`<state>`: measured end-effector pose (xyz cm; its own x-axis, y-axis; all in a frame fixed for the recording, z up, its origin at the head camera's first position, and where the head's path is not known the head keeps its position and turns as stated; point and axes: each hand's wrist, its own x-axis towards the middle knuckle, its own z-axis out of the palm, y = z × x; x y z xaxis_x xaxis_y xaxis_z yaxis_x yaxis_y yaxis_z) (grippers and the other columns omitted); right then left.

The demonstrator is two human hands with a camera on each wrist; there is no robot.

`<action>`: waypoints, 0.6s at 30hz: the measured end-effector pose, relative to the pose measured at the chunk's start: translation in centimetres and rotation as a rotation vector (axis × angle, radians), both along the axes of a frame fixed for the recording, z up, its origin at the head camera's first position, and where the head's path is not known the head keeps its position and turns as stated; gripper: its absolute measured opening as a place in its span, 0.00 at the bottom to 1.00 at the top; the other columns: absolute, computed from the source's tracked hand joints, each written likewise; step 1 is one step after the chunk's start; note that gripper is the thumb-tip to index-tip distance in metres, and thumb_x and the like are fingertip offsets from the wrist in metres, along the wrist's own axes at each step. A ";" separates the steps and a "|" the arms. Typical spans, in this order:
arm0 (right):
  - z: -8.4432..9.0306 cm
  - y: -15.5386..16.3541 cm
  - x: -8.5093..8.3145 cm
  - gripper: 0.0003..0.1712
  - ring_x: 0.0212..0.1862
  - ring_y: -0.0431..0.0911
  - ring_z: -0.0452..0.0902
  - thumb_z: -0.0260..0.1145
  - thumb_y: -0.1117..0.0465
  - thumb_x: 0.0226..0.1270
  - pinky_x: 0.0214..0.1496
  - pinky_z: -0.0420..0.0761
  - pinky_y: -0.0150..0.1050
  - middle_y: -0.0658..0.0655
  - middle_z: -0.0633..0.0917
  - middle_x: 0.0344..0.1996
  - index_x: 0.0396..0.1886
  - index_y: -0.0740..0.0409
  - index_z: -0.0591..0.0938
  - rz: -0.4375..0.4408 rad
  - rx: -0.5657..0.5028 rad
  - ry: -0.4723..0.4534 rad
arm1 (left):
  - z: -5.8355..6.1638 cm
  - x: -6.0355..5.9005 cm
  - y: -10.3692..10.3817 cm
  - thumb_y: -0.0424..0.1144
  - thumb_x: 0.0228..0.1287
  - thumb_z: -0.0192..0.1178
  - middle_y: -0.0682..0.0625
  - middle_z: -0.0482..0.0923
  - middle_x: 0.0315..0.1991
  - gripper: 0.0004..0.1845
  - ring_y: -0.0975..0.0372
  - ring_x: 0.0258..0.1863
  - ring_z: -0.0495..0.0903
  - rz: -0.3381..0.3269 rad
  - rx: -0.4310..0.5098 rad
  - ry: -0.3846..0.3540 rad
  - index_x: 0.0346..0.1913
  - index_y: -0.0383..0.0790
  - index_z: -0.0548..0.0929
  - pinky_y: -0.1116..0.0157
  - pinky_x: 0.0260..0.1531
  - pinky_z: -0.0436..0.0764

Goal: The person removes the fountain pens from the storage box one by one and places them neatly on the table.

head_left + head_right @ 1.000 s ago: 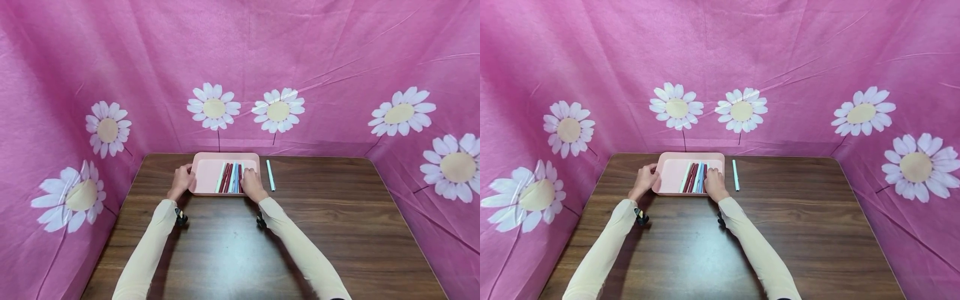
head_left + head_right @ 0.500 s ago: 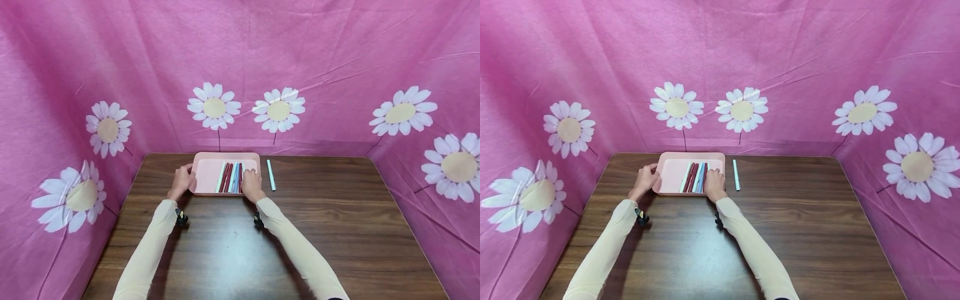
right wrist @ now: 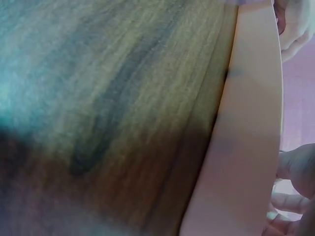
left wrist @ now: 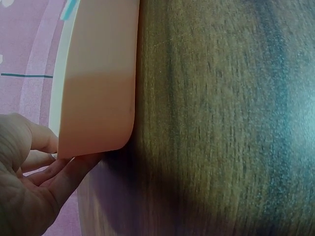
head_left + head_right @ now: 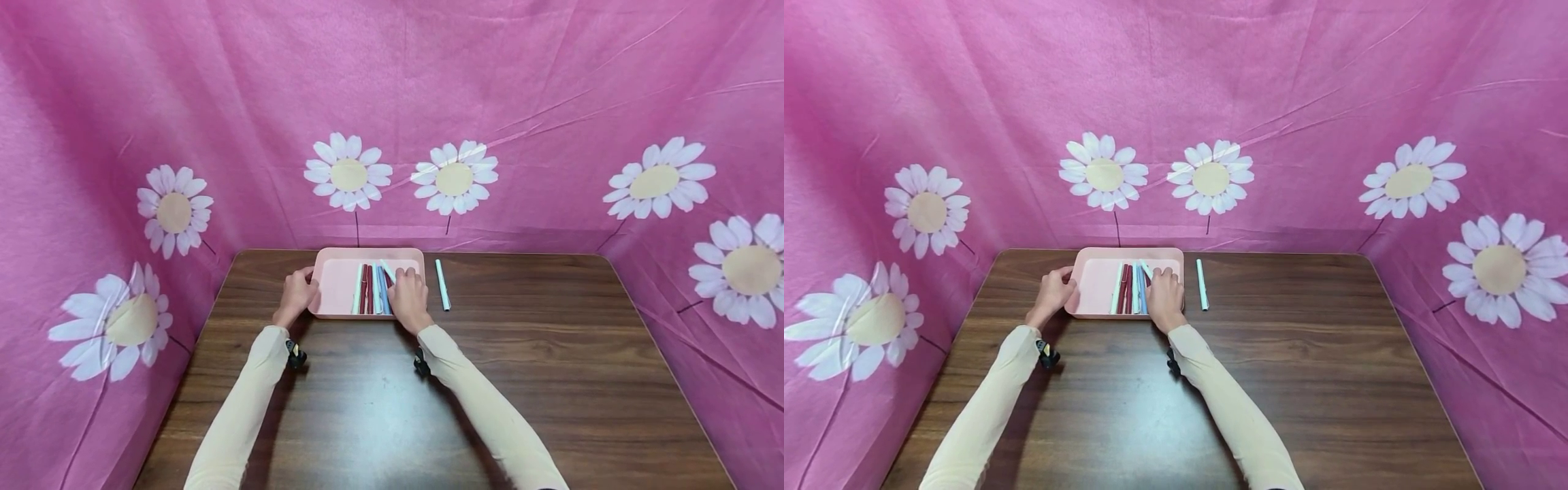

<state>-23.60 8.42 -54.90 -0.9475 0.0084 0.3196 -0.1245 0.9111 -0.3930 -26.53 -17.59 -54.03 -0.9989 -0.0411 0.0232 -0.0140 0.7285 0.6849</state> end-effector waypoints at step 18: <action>2.2 1.2 -0.1 0.07 0.42 0.58 0.79 0.71 0.66 0.64 0.41 0.80 0.52 0.62 0.81 0.39 0.40 0.63 0.82 0.062 0.052 0.135 | 0.0 0.0 -0.2 0.30 0.69 0.54 0.30 0.85 0.54 0.24 0.39 0.55 0.82 0.003 -0.006 -0.023 0.67 0.32 0.81 0.45 0.59 0.79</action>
